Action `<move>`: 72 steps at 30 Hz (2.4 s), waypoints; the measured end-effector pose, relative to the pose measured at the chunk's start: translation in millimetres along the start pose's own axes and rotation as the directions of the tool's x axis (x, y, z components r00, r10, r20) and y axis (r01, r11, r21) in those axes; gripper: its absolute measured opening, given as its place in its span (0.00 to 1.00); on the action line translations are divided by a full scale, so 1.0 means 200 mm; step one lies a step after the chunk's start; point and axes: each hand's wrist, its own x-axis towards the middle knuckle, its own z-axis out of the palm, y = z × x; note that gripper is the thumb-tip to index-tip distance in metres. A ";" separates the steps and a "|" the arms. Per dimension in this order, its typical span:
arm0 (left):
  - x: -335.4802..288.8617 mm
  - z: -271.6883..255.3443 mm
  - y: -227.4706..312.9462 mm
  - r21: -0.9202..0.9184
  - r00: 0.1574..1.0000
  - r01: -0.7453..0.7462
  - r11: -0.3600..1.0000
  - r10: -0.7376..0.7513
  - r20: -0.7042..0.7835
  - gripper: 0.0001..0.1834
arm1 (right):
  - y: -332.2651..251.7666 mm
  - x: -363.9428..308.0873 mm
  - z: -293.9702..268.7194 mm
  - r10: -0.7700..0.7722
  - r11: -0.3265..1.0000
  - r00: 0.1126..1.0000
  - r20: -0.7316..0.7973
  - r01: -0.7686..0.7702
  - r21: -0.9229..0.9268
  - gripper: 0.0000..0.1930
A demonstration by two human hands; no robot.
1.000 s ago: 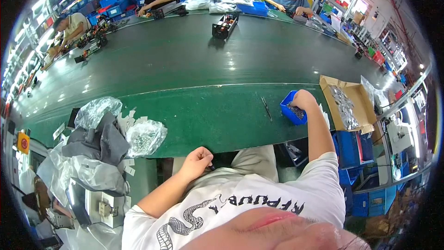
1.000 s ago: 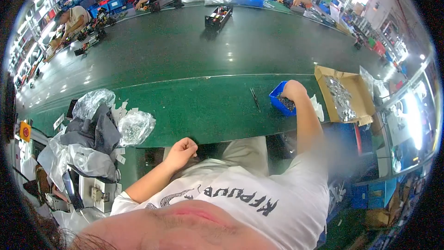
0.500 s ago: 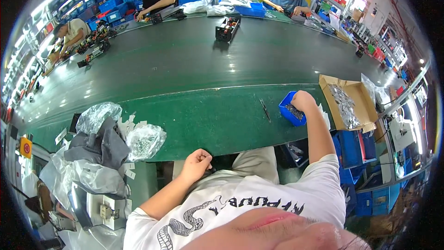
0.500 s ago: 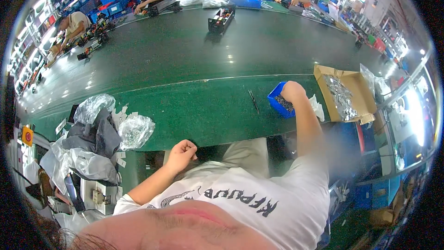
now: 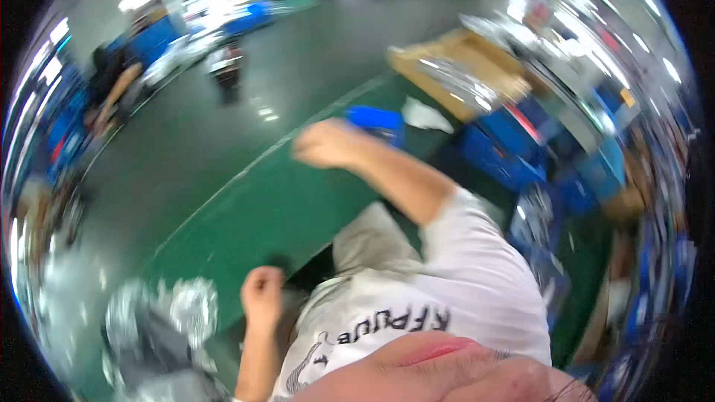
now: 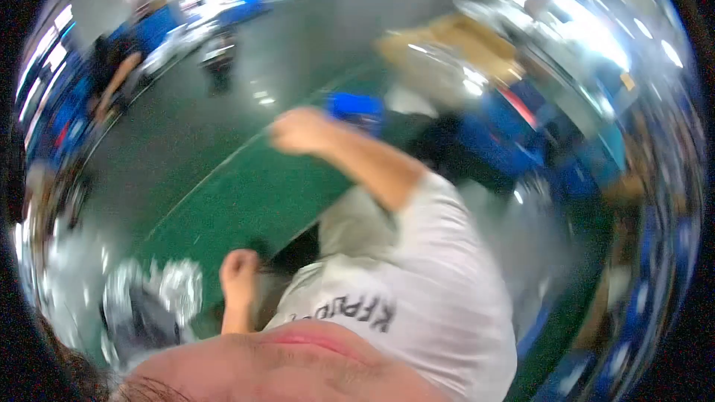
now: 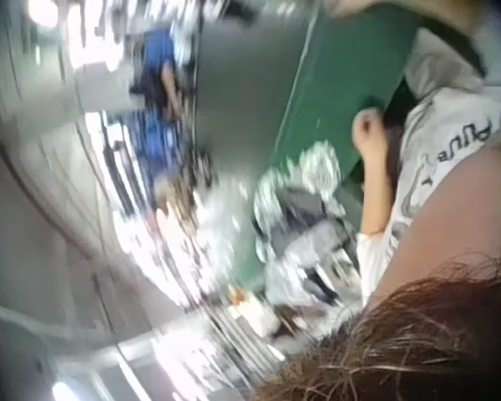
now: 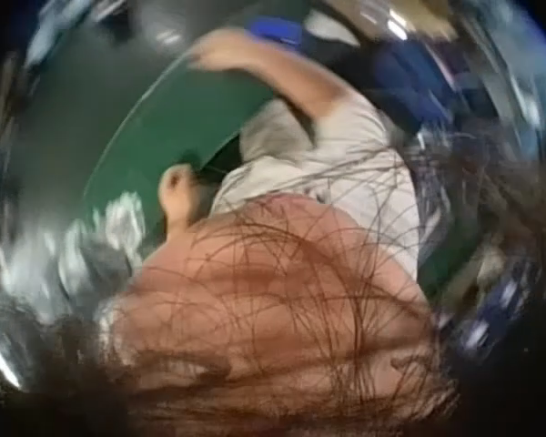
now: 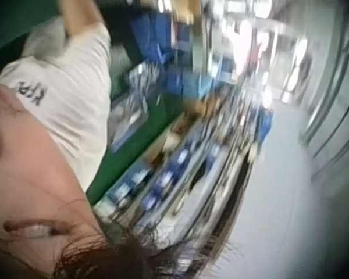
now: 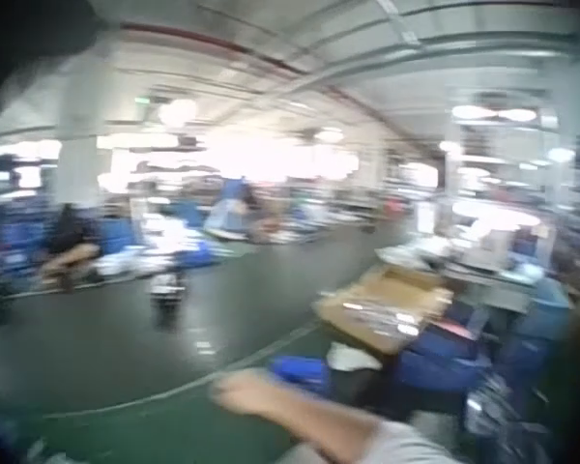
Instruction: The recorder is assembling electronic components, connecting wiring to a circuit board and housing at a manufacturing workstation.
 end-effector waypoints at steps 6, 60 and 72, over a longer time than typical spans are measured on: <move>0.24 -0.23 -0.25 0.114 0.941 -0.134 0.984 0.162 -0.298 0.07 | -0.66 0.17 0.56 -0.488 0.872 0.872 0.043 0.484 0.070 0.09; 0.18 -0.29 -0.17 -0.732 0.968 -0.125 0.670 -0.080 -0.239 0.14 | -0.82 0.21 0.79 -0.659 0.500 0.706 -0.258 0.668 0.551 0.13; 0.18 -0.28 -0.18 -0.715 0.965 -0.130 0.687 -0.076 -0.249 0.11 | -0.83 0.21 0.80 -0.629 0.516 0.732 -0.263 0.646 0.563 0.11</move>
